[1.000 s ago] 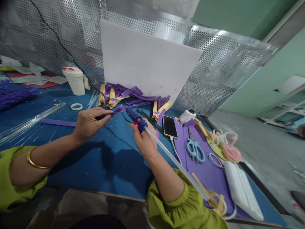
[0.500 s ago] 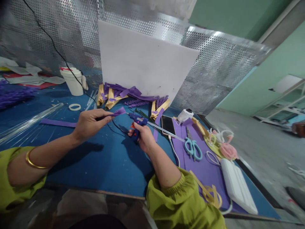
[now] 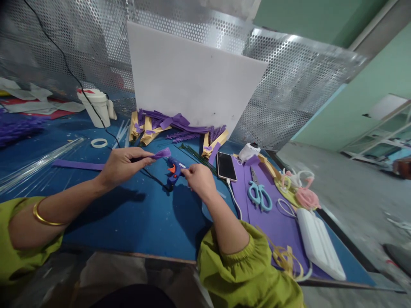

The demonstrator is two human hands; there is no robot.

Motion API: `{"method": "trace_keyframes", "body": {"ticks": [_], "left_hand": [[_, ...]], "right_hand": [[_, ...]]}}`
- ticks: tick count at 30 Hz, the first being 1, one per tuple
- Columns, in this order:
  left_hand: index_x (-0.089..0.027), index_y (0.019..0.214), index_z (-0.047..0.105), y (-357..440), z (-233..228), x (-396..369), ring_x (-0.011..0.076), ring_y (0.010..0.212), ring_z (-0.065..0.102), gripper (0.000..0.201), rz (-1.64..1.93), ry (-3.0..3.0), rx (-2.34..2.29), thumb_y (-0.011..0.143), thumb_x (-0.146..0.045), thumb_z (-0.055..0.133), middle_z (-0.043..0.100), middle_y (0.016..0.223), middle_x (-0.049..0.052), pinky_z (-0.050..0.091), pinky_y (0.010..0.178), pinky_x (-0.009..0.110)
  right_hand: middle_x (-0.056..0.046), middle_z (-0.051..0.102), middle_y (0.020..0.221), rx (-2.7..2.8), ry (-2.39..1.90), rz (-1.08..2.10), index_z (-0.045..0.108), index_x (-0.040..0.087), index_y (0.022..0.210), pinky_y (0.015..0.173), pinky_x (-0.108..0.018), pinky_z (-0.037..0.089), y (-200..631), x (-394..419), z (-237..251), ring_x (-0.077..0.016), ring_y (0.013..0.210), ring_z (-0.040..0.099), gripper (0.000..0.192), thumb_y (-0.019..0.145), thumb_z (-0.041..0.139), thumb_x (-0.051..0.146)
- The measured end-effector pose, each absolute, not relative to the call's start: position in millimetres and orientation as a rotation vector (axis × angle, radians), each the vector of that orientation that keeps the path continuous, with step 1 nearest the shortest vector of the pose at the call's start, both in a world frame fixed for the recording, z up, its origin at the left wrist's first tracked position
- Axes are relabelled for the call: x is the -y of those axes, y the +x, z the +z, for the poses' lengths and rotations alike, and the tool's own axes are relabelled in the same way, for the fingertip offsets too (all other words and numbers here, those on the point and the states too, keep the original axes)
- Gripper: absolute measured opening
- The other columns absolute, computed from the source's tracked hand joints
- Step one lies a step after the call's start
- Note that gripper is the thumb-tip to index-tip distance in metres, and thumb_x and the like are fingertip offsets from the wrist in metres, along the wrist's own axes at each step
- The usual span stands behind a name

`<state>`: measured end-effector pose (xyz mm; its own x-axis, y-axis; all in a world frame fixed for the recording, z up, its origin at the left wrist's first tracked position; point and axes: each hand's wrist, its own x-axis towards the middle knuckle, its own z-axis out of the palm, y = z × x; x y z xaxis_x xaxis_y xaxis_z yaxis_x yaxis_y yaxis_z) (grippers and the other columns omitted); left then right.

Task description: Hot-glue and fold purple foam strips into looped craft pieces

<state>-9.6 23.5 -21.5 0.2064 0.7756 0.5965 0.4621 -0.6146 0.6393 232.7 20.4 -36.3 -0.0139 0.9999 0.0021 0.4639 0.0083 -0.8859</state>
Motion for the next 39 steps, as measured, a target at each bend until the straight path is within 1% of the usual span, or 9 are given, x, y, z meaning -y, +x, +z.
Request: {"method": "trace_keyframes", "body": {"ticks": [2, 3, 4, 6, 10, 21, 29, 35, 39], "left_hand": [[-0.023, 0.094, 0.081, -9.3, -21.8, -23.1, 0.0193, 0.082, 0.072, 0.02, 1.325, 2.181, -1.124, 0.086, -0.036, 0.068, 0.079, 0.09, 0.004, 0.054, 0.074, 0.027], [-0.023, 0.094, 0.081, -8.8, -21.9, -22.8, 0.0185, 0.08, 0.072, 0.02, 1.309, 2.19, -1.096, 0.086, -0.035, 0.068, 0.079, 0.088, 0.003, 0.053, 0.072, 0.026], [-0.023, 0.094, 0.081, -8.2, -21.9, -22.5, 0.0176, 0.077, 0.071, 0.02, 1.29, 2.199, -1.064, 0.085, -0.034, 0.068, 0.078, 0.086, 0.003, 0.052, 0.069, 0.024], [-0.022, 0.091, 0.081, -6.4, -21.6, -21.3, 0.0161, 0.072, 0.069, 0.018, 1.242, 2.211, -1.0, 0.084, -0.032, 0.068, 0.077, 0.081, 0.003, 0.049, 0.064, 0.023], [-0.02, 0.085, 0.08, -2.9, -20.5, -18.4, 0.0152, 0.068, 0.067, 0.015, 1.14, 2.184, -0.959, 0.082, -0.029, 0.068, 0.076, 0.077, 0.003, 0.047, 0.059, 0.022], [-0.019, 0.08, 0.079, -0.7, -21.4, -16.4, 0.0146, 0.061, 0.064, 0.016, 1.082, 2.063, -0.985, 0.08, -0.031, 0.069, 0.074, 0.069, 0.002, 0.046, 0.054, 0.022], [-0.017, 0.071, 0.077, 0.3, -19.9, -15.4, 0.0133, 0.055, 0.062, 0.019, 1.084, 2.018, -1.01, 0.078, -0.033, 0.07, 0.073, 0.064, 0.002, 0.045, 0.049, 0.021], [-0.018, 0.088, 0.08, 4.1, -23.2, -14.2, 0.0156, 0.058, 0.066, 0.022, 1.085, 1.934, -1.031, 0.077, -0.035, 0.074, 0.075, 0.07, 0.003, 0.052, 0.056, 0.023], [-0.017, 0.08, 0.079, 4.5, -24.5, -12.6, 0.014, 0.055, 0.065, 0.018, 1.138, 1.994, -1.03, 0.082, -0.033, 0.069, 0.073, 0.066, 0.002, 0.049, 0.054, 0.022]], "right_hand": [[0.005, 0.061, 0.05, 1.58, -1.338, 0.793, 0.065, 0.019, 0.066, 0.041, -0.019, 0.037, 225.0, -15.0, -29.3, -0.0068, 0.039, 0.05, 0.021, 0.076, 0.075, 0.035], [0.004, 0.067, 0.062, 1.551, -1.232, 0.821, 0.069, 0.019, 0.078, 0.046, -0.019, 0.041, 219.2, -12.2, -27.3, -0.0077, 0.047, 0.055, 0.018, 0.072, 0.078, 0.033], [0.002, 0.07, 0.072, 1.52, -1.138, 0.893, 0.07, 0.02, 0.089, 0.049, -0.02, 0.044, 212.9, -9.6, -26.4, -0.0089, 0.054, 0.058, 0.028, 0.067, 0.081, 0.032], [0.002, 0.071, 0.076, 1.464, -1.027, 1.049, 0.07, 0.02, 0.096, 0.054, -0.021, 0.047, 201.5, -5.6, -28.0, -0.0103, 0.06, 0.06, 0.038, 0.062, 0.083, 0.028], [0.004, 0.067, 0.068, 1.35, -0.964, 1.196, 0.07, 0.02, 0.087, 0.053, -0.02, 0.046, 191.6, -2.0, -34.8, -0.0104, 0.061, 0.059, 0.031, 0.06, 0.083, 0.026], [0.002, 0.065, 0.058, 1.229, -0.975, 1.187, 0.07, 0.018, 0.074, 0.05, -0.021, 0.046, 191.2, 1.6, -35.3, -0.0112, 0.057, 0.061, 0.022, 0.066, 0.082, 0.036], [0.0, 0.07, 0.062, 1.198, -0.984, 1.124, 0.072, 0.018, 0.075, 0.055, -0.023, 0.049, 188.2, 3.5, -37.2, -0.0112, 0.056, 0.062, 0.021, 0.068, 0.081, 0.035], [0.0, 0.069, 0.06, 1.236, -0.998, 1.081, 0.073, 0.019, 0.073, 0.059, -0.026, 0.051, 186.2, 3.9, -39.2, -0.0127, 0.056, 0.063, 0.017, 0.069, 0.08, 0.034], [0.001, 0.069, 0.061, 1.279, -0.999, 1.08, 0.073, 0.019, 0.076, 0.06, -0.027, 0.051, 185.8, 4.7, -39.2, -0.0132, 0.057, 0.063, 0.017, 0.07, 0.079, 0.034]]}}
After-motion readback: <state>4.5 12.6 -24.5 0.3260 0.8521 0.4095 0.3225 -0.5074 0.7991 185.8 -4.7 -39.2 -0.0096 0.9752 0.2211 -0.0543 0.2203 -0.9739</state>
